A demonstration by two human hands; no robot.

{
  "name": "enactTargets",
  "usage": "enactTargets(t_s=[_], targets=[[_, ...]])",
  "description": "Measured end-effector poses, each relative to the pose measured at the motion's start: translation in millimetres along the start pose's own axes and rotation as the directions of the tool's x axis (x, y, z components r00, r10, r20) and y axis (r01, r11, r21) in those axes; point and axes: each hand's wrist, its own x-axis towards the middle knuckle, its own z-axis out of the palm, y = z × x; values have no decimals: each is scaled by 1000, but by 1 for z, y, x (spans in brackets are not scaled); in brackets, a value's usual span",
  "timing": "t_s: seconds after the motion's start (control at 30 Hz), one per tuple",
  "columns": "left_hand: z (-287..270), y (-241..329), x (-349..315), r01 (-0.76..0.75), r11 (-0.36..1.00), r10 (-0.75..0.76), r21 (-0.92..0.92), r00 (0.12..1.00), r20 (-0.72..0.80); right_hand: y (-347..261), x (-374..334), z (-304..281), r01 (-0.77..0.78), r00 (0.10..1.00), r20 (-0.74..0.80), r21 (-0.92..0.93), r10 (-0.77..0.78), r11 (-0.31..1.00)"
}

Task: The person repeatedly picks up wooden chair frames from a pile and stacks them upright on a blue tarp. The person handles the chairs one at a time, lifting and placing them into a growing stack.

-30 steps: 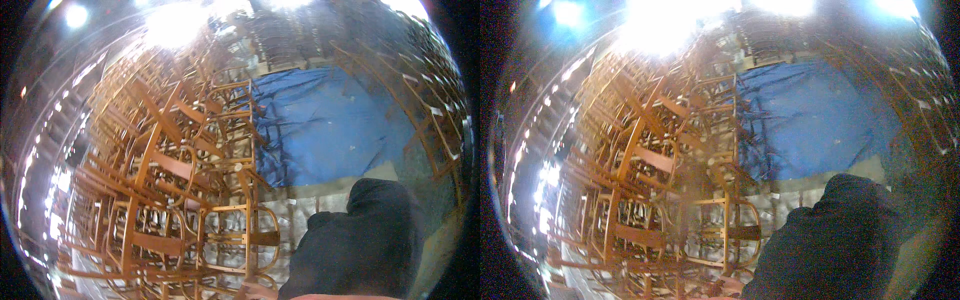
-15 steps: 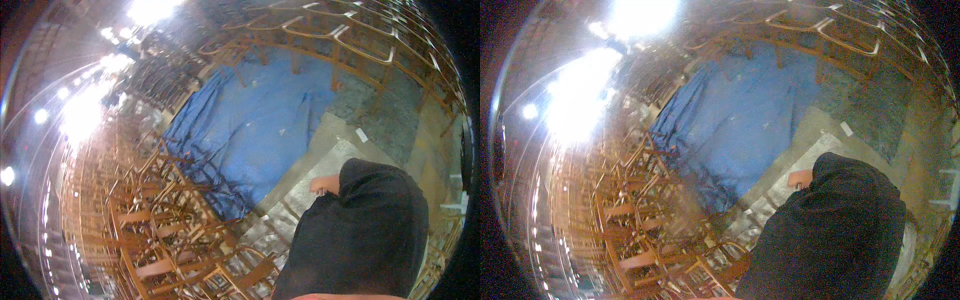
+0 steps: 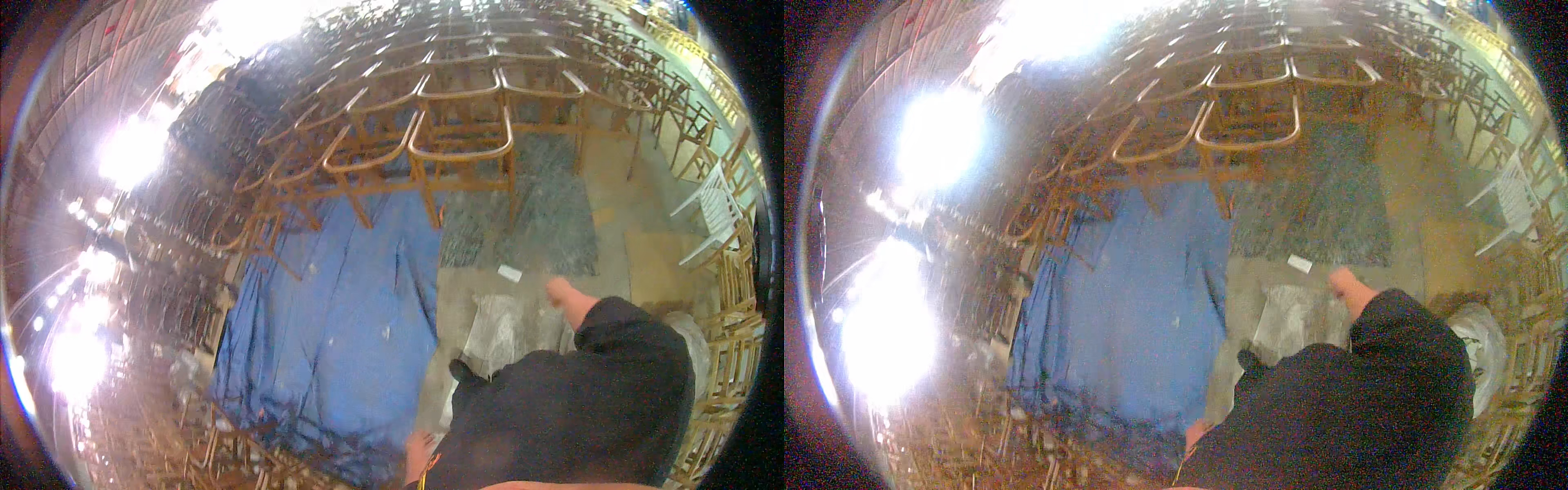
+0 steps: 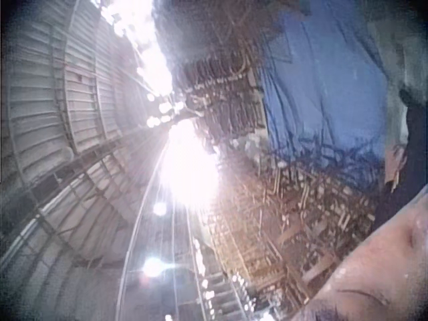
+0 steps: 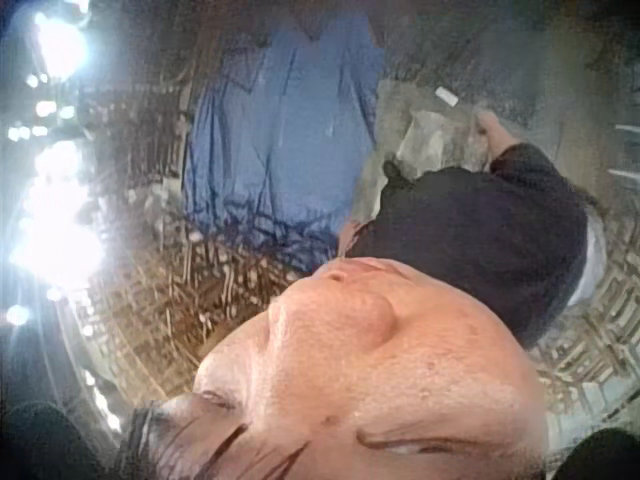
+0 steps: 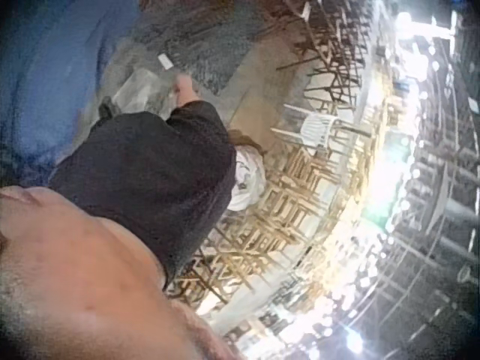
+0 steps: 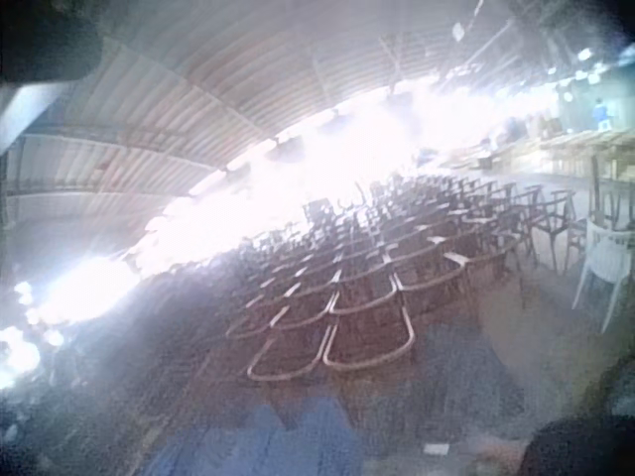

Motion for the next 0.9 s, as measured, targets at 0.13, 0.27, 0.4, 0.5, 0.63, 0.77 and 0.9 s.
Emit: enactTargets(t_s=[0.13, 0.27, 0.4, 0.5, 0.63, 0.77, 0.9], targets=[[-63, -13, 68, -10, 949, 37, 314, 996, -79, -1, -72, 53, -188, 931, -232, 361, 283, 914], [-90, 17, 159, -209, 891, 224, 404, 975, 10, -28, -94, 56, 39, 997, -81, 577, 9, 816], [-104, 66, 248, -206, 955, 264, -214, 919, 292, -70, -40, 33, 529, 848, -449, 731, -281, 431], [-125, 107, 300, -625, 688, 411, 369, 754, 512, -80, 32, 9, -84, 993, 76, 993, 95, 83], [-125, 189, 385, 51, 916, 137, -399, 893, 428, -8, 112, -37, -342, 745, 523, 832, 413, -437], [-178, 213, 407, -81, 911, 150, -405, 978, 142, 18, 204, -122, -37, 822, 502, 520, 270, -853], [-181, 275, 440, 268, 770, -244, -580, 962, 121, 120, 273, -188, 190, 864, 420, 238, 277, -953]])
